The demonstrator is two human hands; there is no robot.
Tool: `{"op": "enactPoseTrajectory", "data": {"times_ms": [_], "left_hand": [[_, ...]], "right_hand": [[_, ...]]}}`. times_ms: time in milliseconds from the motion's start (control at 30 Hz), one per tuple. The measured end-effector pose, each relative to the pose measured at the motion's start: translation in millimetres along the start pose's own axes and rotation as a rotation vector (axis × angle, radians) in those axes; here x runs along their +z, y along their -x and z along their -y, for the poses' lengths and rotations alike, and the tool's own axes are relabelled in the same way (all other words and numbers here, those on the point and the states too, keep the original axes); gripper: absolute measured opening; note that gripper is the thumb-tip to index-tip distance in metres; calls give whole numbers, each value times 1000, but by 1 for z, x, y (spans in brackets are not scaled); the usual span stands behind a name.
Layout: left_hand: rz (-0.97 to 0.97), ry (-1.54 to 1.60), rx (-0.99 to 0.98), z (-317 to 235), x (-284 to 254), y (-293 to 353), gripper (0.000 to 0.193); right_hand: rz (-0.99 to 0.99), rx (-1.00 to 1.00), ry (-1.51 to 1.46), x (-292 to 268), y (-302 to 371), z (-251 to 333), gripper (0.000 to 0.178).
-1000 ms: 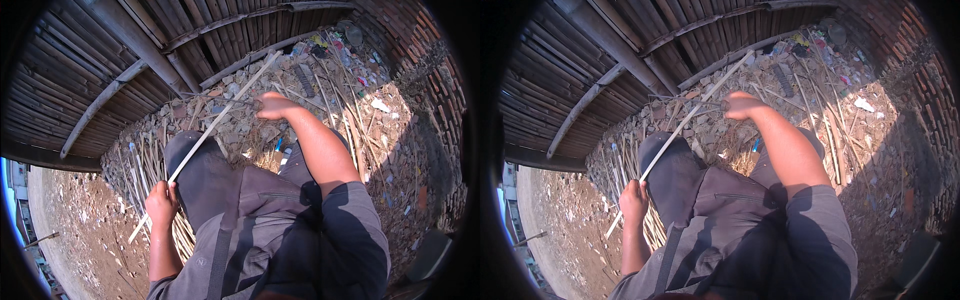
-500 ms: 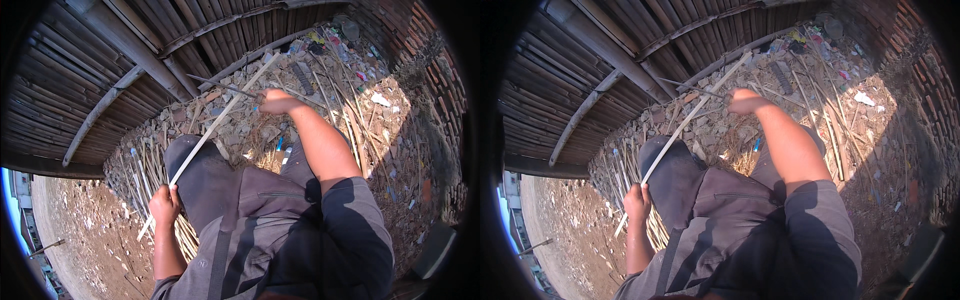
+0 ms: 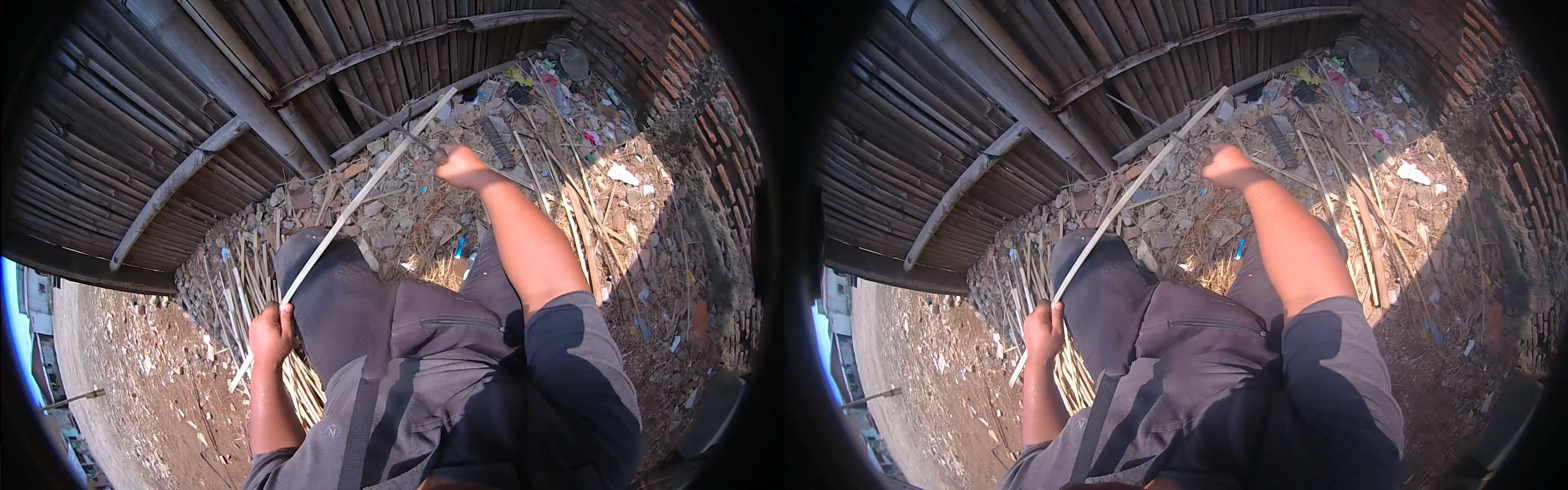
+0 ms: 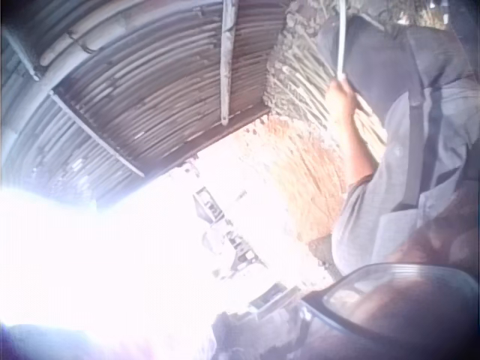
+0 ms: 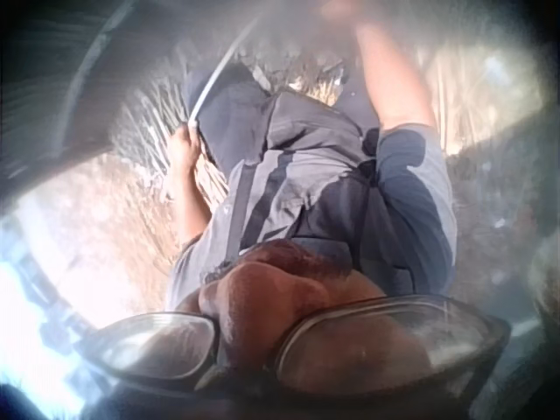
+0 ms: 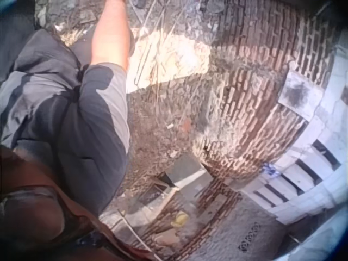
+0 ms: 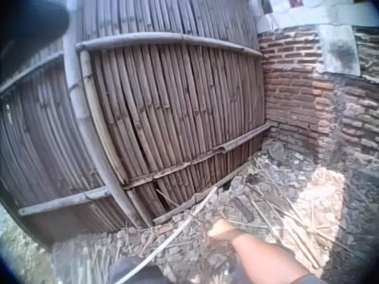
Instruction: The person shaves bamboo strips using a knife, scraping along their length one by one.
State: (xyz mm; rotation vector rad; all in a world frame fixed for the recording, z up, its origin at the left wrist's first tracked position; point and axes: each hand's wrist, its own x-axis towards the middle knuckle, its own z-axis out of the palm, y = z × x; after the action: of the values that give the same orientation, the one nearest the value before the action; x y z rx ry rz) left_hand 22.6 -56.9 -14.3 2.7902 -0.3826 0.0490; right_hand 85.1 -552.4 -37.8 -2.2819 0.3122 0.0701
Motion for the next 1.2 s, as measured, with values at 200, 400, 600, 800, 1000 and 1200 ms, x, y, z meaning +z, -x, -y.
{"op": "enactPoseTrajectory", "data": {"times_ms": [200, 400, 600, 800, 1000, 1200], "left_hand": [[32, -128, -9, -7, -25, 3, 45], [48, 42, -6, 31, -5, 9, 42], [-3, -48, -73, 27, -23, 12, 46], [15, -31, 5, 40, -27, 26, 46], [19, -33, -42, 65, -44, 40, 46], [189, 172, -90, 25, -40, 35, 18]], "right_hand": [[108, -43, 370, 25, 25, 54, 45], [77, -211, 262, 21, 24, 32, 44], [-94, -48, 243, 4, 10, 22, 33], [181, -250, 448, 22, 33, 71, 37], [-258, 78, 227, -7, -14, -22, 55], [-124, -176, 306, 22, 31, 56, 38]]}}
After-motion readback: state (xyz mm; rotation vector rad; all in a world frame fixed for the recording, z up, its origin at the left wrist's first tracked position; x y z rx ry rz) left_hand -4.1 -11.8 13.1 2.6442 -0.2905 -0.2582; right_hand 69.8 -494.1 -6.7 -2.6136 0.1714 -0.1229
